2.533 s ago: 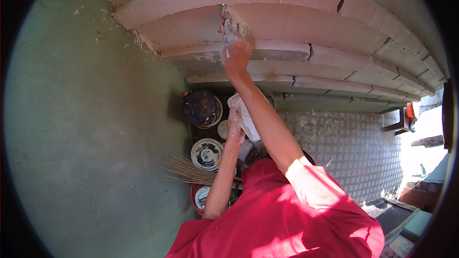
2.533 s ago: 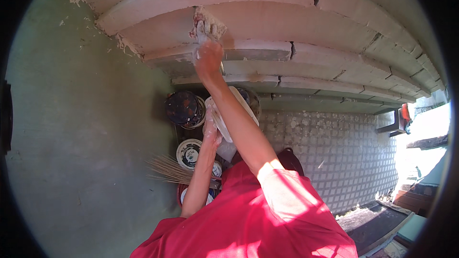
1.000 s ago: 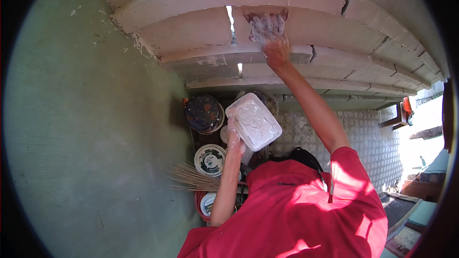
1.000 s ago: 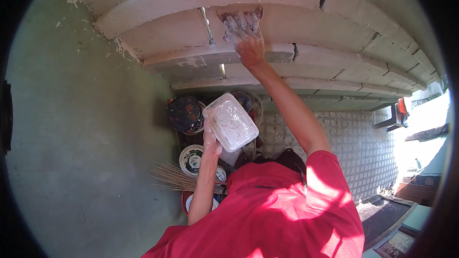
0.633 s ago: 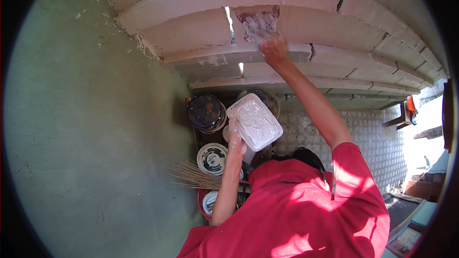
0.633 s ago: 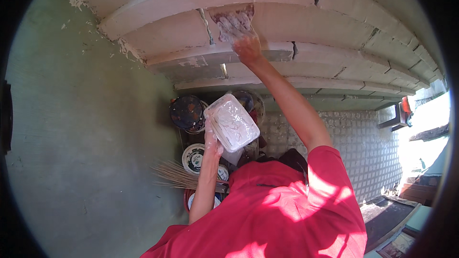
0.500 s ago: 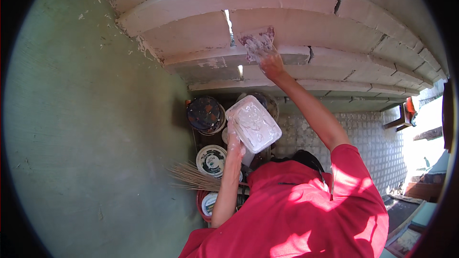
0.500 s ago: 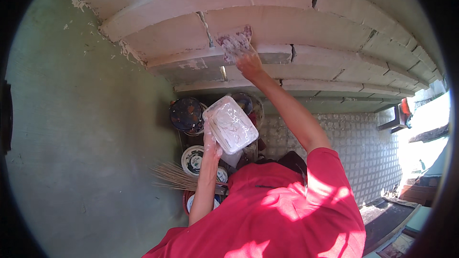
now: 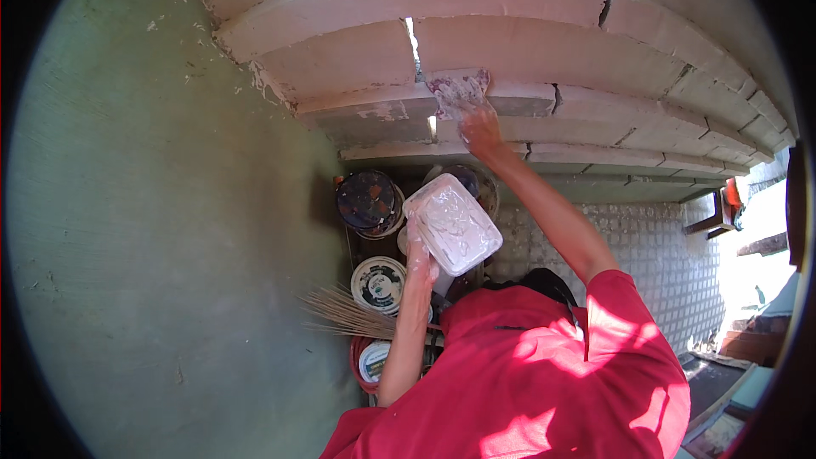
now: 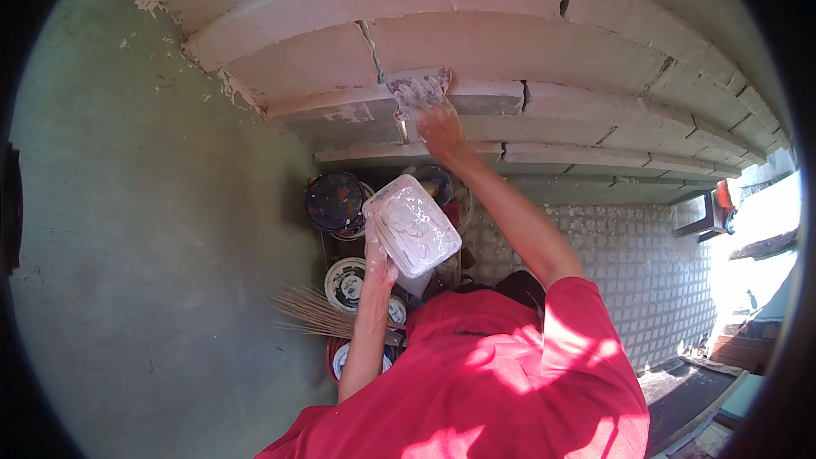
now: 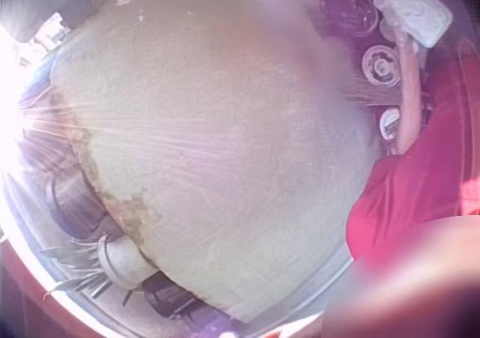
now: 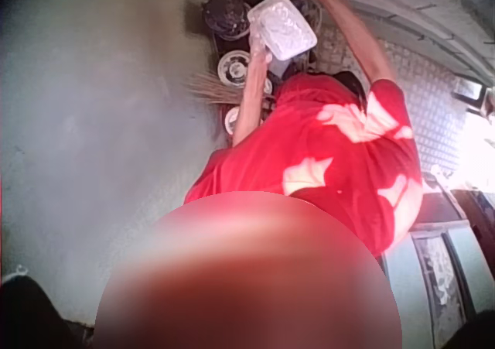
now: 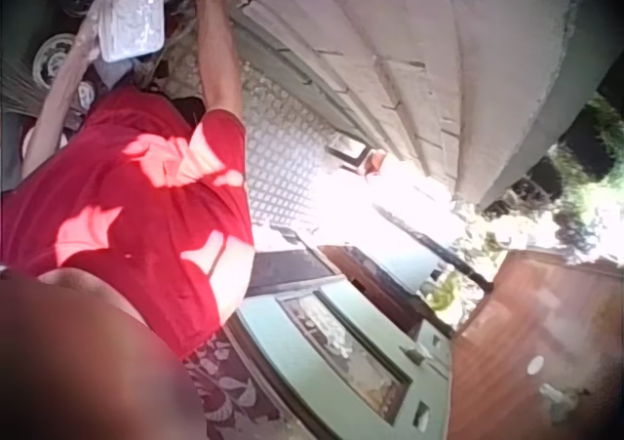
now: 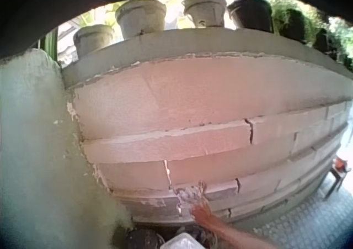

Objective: Repairing cracks in a brick wall using plaster or filler.

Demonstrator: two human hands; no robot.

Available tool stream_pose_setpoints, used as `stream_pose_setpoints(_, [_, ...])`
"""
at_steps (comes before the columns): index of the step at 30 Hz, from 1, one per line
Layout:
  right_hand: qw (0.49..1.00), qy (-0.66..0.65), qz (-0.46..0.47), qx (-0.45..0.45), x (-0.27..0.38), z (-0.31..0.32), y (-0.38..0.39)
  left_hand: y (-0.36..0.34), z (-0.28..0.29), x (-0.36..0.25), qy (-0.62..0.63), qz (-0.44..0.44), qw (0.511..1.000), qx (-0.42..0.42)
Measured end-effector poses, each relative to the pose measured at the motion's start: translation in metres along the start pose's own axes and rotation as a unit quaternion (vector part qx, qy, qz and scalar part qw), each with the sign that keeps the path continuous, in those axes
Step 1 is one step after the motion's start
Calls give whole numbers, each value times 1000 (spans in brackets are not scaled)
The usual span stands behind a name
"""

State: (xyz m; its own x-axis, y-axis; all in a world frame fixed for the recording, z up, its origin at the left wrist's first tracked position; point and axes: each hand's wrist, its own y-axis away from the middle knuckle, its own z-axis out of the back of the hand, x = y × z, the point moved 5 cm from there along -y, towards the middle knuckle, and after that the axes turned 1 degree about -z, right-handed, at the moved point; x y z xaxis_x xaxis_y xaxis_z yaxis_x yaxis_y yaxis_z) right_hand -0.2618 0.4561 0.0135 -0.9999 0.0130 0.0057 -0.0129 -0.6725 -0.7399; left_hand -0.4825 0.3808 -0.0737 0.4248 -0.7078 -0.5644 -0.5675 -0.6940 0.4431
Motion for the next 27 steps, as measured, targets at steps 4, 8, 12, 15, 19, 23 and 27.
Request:
stream_pose_setpoints(4, [992,-97,-27,-72,18,47,-49,5,13,-2,10,-13,1000,-6])
stream_pose_setpoints(8, [997,-32,-24,-60,-9,20,-44,-3,2,0,-2,-2,1000,-13])
stream_pose_setpoints(12, [998,-46,25,-37,7,24,-16,0,4,-2,15,-3,1000,-2])
stream_pose_setpoints(15, [968,-209,-92,-100,18,53,-27,2,12,-4,13,-9,1000,-16])
stream_pose_setpoints(19, [794,-416,-383,-222,-31,45,-11,0,9,0,-6,-4,1000,-15])
stream_pose_setpoints(23, [460,-635,-537,-311,-41,25,8,0,8,0,-3,-6,1000,-28])
stream_pose_setpoints(27, [311,-769,-504,-240,-33,22,7,-2,7,0,1,-11,999,-44])
